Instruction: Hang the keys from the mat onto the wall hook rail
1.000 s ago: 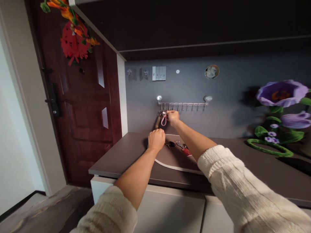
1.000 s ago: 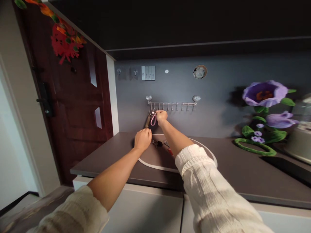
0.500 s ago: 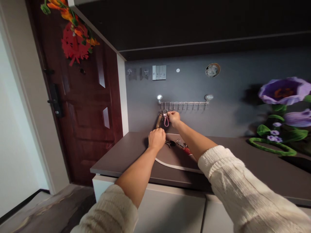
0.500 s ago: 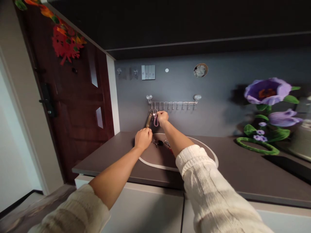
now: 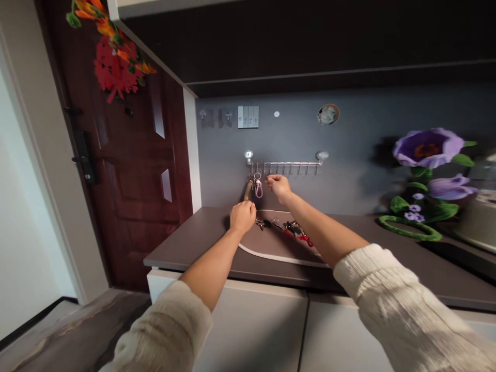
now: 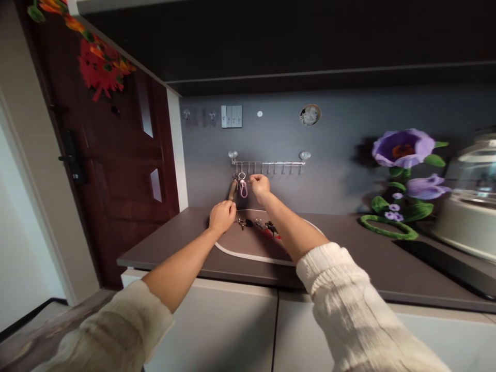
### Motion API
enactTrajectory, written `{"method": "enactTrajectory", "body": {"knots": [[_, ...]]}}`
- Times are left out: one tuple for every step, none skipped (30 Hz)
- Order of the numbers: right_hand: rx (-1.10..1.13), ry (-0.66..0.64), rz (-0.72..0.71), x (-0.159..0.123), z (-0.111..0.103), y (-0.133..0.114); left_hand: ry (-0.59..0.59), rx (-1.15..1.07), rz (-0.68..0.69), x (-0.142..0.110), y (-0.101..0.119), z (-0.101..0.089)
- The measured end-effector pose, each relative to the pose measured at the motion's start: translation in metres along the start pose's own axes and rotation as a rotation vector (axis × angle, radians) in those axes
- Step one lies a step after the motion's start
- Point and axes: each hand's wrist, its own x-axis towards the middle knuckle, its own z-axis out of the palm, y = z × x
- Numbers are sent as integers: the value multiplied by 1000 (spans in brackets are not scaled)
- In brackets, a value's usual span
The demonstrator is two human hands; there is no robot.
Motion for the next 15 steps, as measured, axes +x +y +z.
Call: {"method": "enactTrajectory", "body": {"knots": [[51,-20,39,-7,-4,-5,0,-4,12,0,0,-1],[83,-42,57,-14,-9,-9,-1,-9,25,0,0,-1],[96,-57,70,-22,-13,-12,-3,-15,40,0,-1,-1],[103,-70,75,-30,-17,-13,-7,-22,54,0,-1,-1],[104,-81,78,-37,-21,-13,-15,-30,68,0,-2,-1],[100,-91,81,-44,-24,-11,-24,-37,78,0,-2,-1],[94,-101,84,-51,-27,-8,-33,-44,84,-1,-2,-1],[82,-116,84,-57,-30,-4,-44,-52,89,-1,-3,0],[64,-132,83,-63,-33,1,-54,-61,93,-1,-3,0],[37,-152,78,-69,-35,7,-63,-69,98,-2,-4,0],[6,-171,71,-74,-37,12,-73,-77,105,-2,-4,0],[-28,-191,64,-78,-40,17,-83,-84,115,-3,-5,1],[-65,-208,54,-82,-42,22,-92,-89,125,-3,-5,1],[-107,-223,43,-85,-44,25,-100,-93,135,-3,-5,2],[-155,-238,27,-88,-47,27,-108,-95,142,-3,-6,2]]}}
